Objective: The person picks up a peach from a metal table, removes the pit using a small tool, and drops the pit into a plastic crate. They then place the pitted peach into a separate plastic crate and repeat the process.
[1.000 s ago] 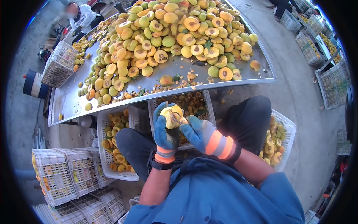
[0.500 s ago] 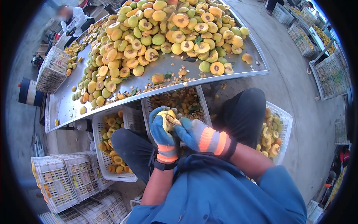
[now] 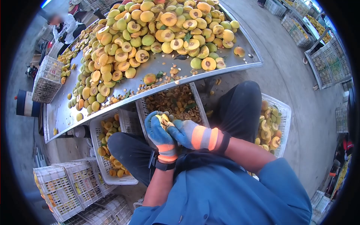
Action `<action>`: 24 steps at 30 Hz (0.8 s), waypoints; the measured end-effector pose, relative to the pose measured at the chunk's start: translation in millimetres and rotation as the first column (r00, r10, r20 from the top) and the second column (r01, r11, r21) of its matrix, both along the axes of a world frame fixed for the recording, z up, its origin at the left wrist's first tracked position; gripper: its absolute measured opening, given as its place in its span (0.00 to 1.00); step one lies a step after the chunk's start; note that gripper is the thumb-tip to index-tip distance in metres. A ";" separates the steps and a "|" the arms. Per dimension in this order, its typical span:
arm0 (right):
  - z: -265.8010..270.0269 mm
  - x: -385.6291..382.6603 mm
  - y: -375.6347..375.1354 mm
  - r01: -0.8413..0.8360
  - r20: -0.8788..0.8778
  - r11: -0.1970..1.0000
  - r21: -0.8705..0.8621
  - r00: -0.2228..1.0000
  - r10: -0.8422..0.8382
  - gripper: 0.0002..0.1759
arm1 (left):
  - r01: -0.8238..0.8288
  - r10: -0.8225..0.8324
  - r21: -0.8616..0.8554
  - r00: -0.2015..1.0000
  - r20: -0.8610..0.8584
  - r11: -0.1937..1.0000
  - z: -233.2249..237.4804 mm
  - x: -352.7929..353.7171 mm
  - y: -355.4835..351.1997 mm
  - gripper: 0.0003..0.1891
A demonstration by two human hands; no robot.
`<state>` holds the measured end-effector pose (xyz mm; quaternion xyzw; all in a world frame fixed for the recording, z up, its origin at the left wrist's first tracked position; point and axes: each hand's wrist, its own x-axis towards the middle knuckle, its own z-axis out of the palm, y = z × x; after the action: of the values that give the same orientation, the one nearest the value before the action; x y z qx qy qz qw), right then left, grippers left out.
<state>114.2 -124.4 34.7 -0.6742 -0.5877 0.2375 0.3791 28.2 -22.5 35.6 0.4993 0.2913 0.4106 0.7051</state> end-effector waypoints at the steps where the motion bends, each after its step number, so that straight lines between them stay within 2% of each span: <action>1: 2.4 1.1 -0.5 0.031 -0.089 1.000 0.000 0.996 -0.031 0.15 | 0.007 -0.007 -0.007 1.000 -0.002 1.000 -1.4 -1.5 0.4 0.11; 3: 8.5 1.0 -3.3 0.094 -0.272 0.995 -0.014 0.958 -0.094 0.19 | 0.060 -0.026 0.291 0.993 -0.119 0.955 -3.9 -9.3 6.5 0.09; 4: 7.8 2.4 -4.1 0.071 -0.245 0.996 -0.057 0.966 -0.083 0.19 | 0.132 -0.002 0.565 0.975 -0.224 0.815 -3.8 -12.8 16.4 0.08; 5: 6.4 3.9 -4.5 0.049 -0.218 0.994 -0.099 0.973 -0.070 0.19 | 0.222 0.053 0.774 0.948 -0.313 0.594 -4.4 -15.0 23.4 0.07; 6: 4.7 4.4 -4.7 0.028 -0.193 0.990 -0.142 0.980 -0.055 0.20 | 0.236 0.020 0.733 0.947 -0.322 0.638 -7.1 -16.9 25.5 0.07; 8: 2.3 6.5 -4.8 0.002 -0.312 0.996 -0.093 0.950 -0.031 0.21 | 0.267 -0.052 0.642 0.941 -0.333 0.719 -16.2 -19.0 28.1 0.07; 9: 1.2 6.0 -5.8 -0.008 -0.369 0.998 -0.069 0.929 -0.018 0.21 | 0.270 -0.029 0.668 0.937 -0.349 0.694 -22.0 -19.7 30.4 0.06; 11: 0.1 3.8 -4.7 0.007 -0.338 0.987 -0.158 0.939 -0.061 0.22 | 0.266 0.031 0.724 0.929 -0.368 0.636 -31.1 -19.1 37.6 0.06; 12: -1.4 0.5 -3.7 0.015 -0.323 0.979 -0.201 0.943 -0.080 0.22 | 0.184 -0.004 0.561 0.952 -0.306 0.807 -27.5 -18.8 32.4 0.06; 13: -7.6 -5.1 -3.4 0.001 -0.329 0.983 -0.182 0.942 -0.062 0.22 | 0.111 -0.025 0.354 0.971 -0.240 0.929 -21.2 -17.6 20.1 0.06; 15: -15.0 -7.6 0.3 -0.024 -0.327 0.990 -0.142 0.945 -0.024 0.23 | 0.032 -0.019 0.105 0.992 -0.127 0.994 -18.9 -11.9 10.5 0.06; 16: -15.0 -8.7 -1.2 -0.028 -0.299 0.986 -0.163 0.954 -0.022 0.23 | 0.021 -0.012 0.086 0.995 -0.097 0.996 -22.1 -12.9 8.3 0.07; 18: -12.2 -6.8 -3.4 -0.042 -0.238 0.978 -0.206 0.971 -0.009 0.23 | 0.057 -0.023 0.246 0.990 -0.140 0.968 -26.4 -16.0 10.6 0.07; 20: -13.4 -3.3 -5.9 -0.038 -0.281 0.994 -0.104 0.960 0.008 0.24 | 0.195 -0.025 0.561 0.955 -0.295 0.805 -26.7 -19.2 25.0 0.06; 21: -13.5 -0.8 -6.8 -0.039 -0.299 0.998 -0.054 0.954 0.021 0.24 | 0.242 -0.048 0.621 0.949 -0.312 0.745 -20.7 -19.2 26.2 0.05; 22: -0.9 0.3 -6.5 -0.061 -0.465 0.987 -0.147 0.885 -0.014 0.22 | 0.246 -0.068 0.609 0.951 -0.300 0.754 -20.7 -20.7 26.3 0.06; 24: 23.1 4.5 -8.5 -0.141 -0.731 0.941 -0.308 0.668 -0.139 0.18 | 0.262 -0.117 0.586 0.955 -0.273 0.767 -23.9 -20.2 26.4 0.07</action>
<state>118.7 -132.9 57.8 -0.5726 -0.3321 0.5892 0.4633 7.9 3.9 11.7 0.7709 0.1658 0.3512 0.5048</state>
